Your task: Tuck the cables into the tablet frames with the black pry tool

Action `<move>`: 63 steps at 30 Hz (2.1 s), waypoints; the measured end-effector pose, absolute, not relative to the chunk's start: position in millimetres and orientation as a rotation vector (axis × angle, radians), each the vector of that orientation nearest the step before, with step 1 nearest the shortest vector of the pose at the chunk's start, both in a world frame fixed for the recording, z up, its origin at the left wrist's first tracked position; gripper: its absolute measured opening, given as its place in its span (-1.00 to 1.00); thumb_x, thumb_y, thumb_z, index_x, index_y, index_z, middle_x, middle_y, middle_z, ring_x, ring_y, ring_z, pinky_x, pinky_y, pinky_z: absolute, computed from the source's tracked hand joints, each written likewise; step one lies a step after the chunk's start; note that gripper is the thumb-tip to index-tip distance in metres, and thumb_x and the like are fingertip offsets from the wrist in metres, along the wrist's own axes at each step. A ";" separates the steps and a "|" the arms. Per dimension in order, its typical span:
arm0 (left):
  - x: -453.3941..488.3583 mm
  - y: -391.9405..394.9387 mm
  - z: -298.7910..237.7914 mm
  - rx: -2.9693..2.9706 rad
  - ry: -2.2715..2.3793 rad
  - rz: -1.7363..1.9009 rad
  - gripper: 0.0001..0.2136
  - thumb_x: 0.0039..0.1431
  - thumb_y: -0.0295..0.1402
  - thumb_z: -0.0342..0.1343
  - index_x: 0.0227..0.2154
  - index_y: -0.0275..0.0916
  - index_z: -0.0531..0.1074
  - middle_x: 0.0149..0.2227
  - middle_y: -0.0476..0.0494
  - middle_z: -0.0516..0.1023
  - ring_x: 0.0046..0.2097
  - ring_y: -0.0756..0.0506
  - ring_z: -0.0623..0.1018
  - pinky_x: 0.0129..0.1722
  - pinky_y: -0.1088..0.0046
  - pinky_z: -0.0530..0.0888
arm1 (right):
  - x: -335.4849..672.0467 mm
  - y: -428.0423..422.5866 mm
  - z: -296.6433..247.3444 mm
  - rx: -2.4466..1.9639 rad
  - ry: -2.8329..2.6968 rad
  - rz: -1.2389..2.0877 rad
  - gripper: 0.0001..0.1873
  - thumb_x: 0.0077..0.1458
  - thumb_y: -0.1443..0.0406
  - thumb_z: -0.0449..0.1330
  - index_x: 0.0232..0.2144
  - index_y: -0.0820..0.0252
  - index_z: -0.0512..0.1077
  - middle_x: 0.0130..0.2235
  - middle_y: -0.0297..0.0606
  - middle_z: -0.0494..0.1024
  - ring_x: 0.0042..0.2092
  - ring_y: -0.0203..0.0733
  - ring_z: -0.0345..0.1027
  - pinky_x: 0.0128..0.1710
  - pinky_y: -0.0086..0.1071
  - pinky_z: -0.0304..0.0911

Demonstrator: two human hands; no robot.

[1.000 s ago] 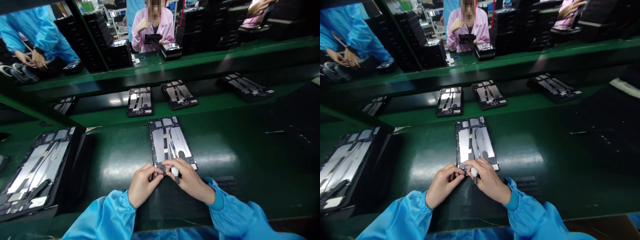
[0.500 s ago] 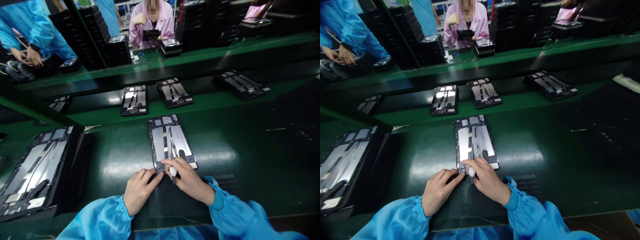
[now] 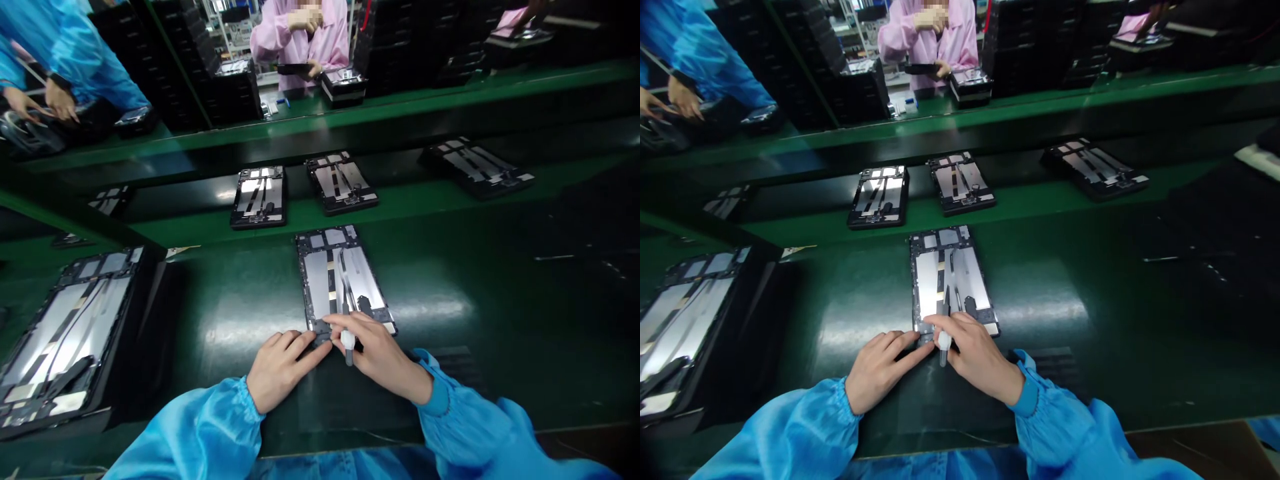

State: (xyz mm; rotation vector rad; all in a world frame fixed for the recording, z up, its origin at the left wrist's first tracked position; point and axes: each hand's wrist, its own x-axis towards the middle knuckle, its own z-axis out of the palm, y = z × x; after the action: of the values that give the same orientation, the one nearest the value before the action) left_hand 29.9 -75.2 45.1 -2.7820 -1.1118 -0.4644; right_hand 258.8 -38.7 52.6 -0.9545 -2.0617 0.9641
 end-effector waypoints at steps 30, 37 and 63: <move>28.0 -85.5 35.9 -2.837 -1.242 -0.546 -0.65 0.40 -0.51 -0.14 0.16 -0.16 0.32 0.04 -0.24 0.42 -0.08 -0.12 0.47 -0.19 0.33 0.48 | 299.9 -52.6 57.5 -1.225 -1.692 1.387 -0.80 0.25 0.27 0.11 -0.16 0.16 0.49 -0.36 -0.24 0.62 -0.46 -0.24 0.49 -0.47 -0.41 0.43; 26.0 -81.3 37.8 -2.840 -1.234 -0.671 -0.70 0.39 -0.47 -0.08 0.11 -0.16 0.37 0.02 -0.21 0.47 -0.05 -0.09 0.49 -0.16 0.37 0.47 | 283.1 -57.8 64.3 -1.003 -1.881 1.345 -0.81 0.24 0.32 0.14 -0.13 0.13 0.51 -0.10 -0.18 0.63 -0.13 -0.11 0.55 -0.06 -0.26 0.43; 26.3 -126.8 41.2 -3.105 -0.918 -0.524 -0.74 0.33 -0.43 0.06 0.03 -0.06 0.44 0.03 -0.10 0.48 0.02 -0.11 0.43 -0.13 0.39 0.33 | 259.9 -92.4 50.8 -1.286 -1.949 1.408 -0.86 0.18 0.24 0.20 -0.42 0.14 0.40 -0.48 -0.36 0.49 -0.48 -0.24 0.39 -0.48 -0.41 0.24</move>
State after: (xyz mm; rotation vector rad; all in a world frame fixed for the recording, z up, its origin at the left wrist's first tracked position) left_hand 26.3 -126.8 41.2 -3.1052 -0.9180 -0.5237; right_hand 259.9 -92.4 50.8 -1.2864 -1.9489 1.4085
